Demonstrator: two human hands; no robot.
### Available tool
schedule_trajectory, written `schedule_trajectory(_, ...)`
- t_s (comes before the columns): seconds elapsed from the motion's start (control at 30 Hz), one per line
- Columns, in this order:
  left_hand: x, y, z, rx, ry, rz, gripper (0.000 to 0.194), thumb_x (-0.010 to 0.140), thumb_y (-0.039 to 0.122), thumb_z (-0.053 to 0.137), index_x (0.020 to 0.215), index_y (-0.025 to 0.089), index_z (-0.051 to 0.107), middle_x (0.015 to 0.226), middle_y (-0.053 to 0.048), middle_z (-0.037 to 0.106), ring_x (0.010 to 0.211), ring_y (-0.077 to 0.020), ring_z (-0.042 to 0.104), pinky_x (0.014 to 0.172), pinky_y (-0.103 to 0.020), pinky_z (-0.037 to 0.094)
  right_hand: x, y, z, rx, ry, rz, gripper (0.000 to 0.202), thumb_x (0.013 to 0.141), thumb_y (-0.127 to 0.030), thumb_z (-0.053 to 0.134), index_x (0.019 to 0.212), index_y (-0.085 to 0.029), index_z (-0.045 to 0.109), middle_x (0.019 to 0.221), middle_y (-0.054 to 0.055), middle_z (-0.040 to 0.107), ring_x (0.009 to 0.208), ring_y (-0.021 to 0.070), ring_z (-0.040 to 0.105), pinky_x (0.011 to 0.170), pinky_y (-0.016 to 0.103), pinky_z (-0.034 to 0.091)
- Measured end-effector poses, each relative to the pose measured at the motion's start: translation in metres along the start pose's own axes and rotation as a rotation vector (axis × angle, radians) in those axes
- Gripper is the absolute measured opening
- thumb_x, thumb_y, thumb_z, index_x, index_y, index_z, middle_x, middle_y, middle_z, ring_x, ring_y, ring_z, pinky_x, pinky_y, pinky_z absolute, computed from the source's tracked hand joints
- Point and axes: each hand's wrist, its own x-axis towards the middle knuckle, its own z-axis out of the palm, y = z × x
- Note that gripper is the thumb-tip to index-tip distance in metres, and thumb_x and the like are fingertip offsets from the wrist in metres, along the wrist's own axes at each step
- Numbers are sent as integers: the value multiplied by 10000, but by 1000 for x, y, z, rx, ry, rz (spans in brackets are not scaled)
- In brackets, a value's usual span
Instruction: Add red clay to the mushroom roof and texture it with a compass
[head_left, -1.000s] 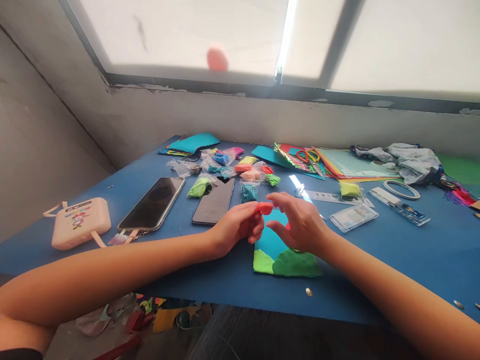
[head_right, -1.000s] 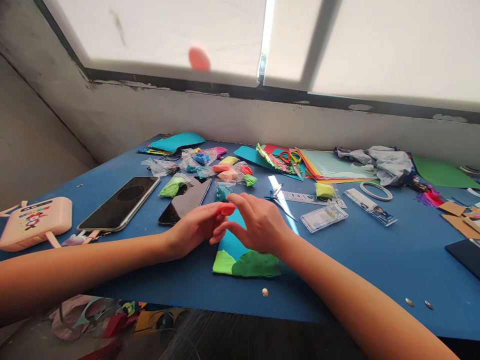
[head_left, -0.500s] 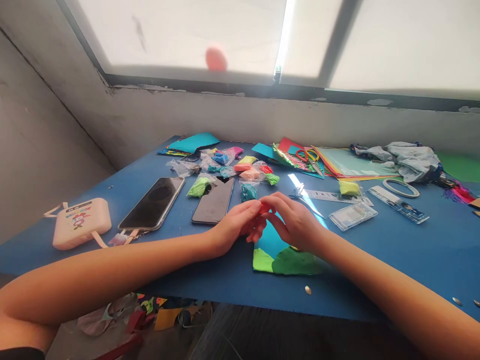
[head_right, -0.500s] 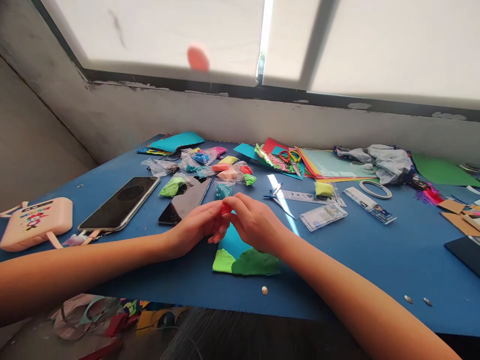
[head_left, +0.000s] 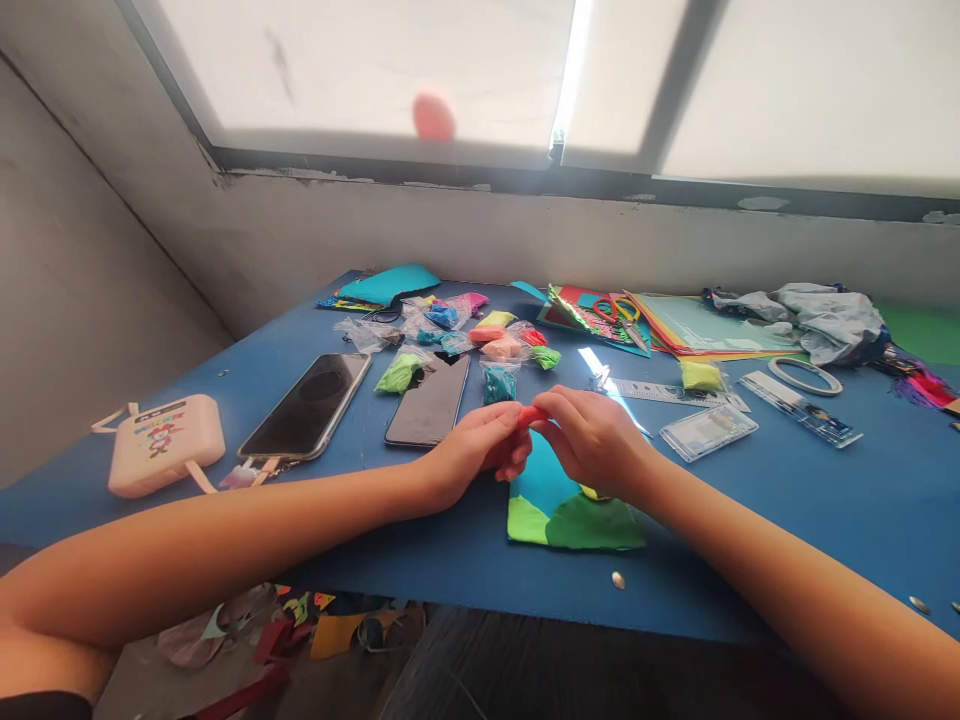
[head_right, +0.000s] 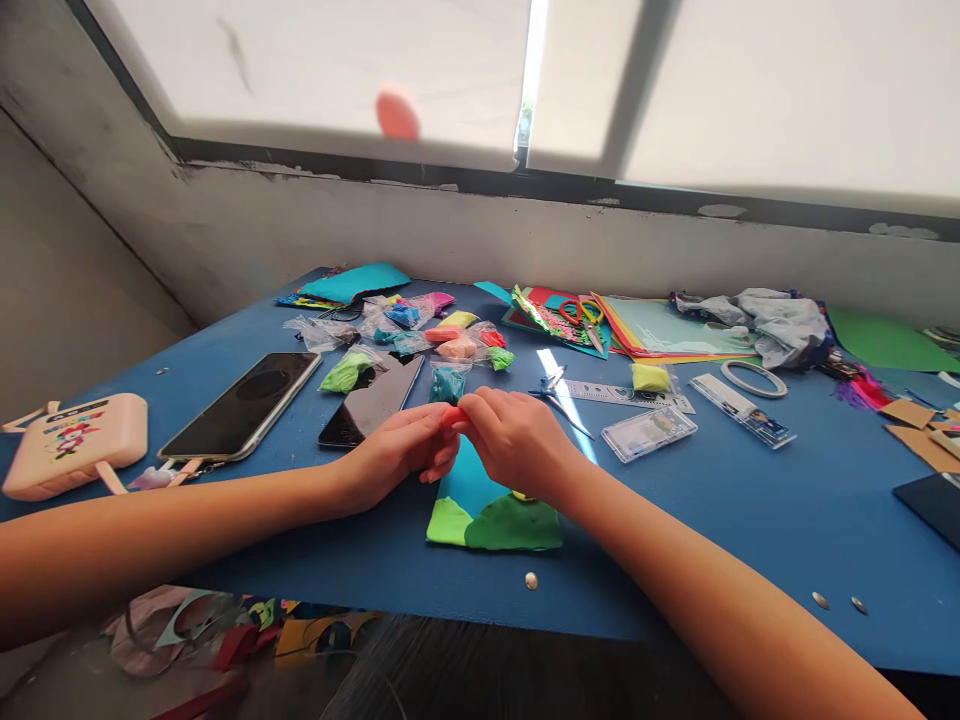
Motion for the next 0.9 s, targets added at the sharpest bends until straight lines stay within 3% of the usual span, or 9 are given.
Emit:
schedule_trajectory(0.13,-1,0,1,6,-31,-17,412,778,536,666,741,158,508,584,33,473,485,-83,412,450,-224,283,-1,1,-1,-66,50,1,434,1027,-341,313,632,-211,435,466,-34,473,416,109,385,467,263,273)
schedule_trajectory(0.2,-1,0,2,-16,-26,-20,390,784,521,660,795,153,532,592,35,465,491,-86,411,456,-221,294,-1,0,-3,-14,68,11,391,1021,-389,316,737,-193,500,550,-10,565,472,115,472,485,250,316)
schedule_trajectory(0.3,-1,0,2,-59,-7,-20,337,810,475,639,807,161,516,602,40,445,488,-86,399,456,-221,299,0,0,-4,45,43,10,255,1005,-290,343,872,-174,527,702,30,643,590,129,550,543,238,369)
schedule_trajectory(0.37,-2,0,2,-64,-8,-20,331,820,459,633,762,167,489,605,37,439,488,-84,393,450,-220,293,-1,0,-3,1,36,-4,289,996,-215,346,748,-194,491,591,-1,571,514,119,477,512,244,316)
schedule_trajectory(0.47,-2,0,1,-58,-21,-25,336,816,457,640,745,161,497,607,31,439,498,-86,392,451,-218,296,-2,2,-3,-51,77,-14,401,1017,-301,348,631,-213,414,462,-38,447,422,108,369,472,264,243)
schedule_trajectory(0.6,-2,0,1,-60,-16,-20,318,824,453,626,773,165,502,604,36,432,492,-85,379,452,-214,302,0,2,-3,20,87,-5,291,1007,-350,367,833,-177,524,666,26,640,574,128,550,536,237,360)
schedule_trajectory(0.7,-2,0,1,-57,-12,-24,316,834,440,616,743,175,470,598,37,426,494,-86,373,448,-213,304,0,3,-3,-22,31,-22,299,1004,-239,363,749,-190,511,597,5,599,525,122,513,505,243,328)
schedule_trajectory(0.77,-2,0,1,-46,-23,-35,333,834,446,614,718,174,462,582,33,434,491,-87,376,448,-215,306,-1,4,-2,-45,28,-21,382,1019,-288,353,664,-204,467,496,-25,512,443,112,435,468,255,285)
schedule_trajectory(0.9,-2,0,1,-41,-27,-30,326,827,455,614,750,169,479,585,38,429,490,-85,372,445,-207,303,0,5,-2,40,63,-13,307,1006,-408,374,897,-172,537,730,45,660,629,141,579,554,243,413)
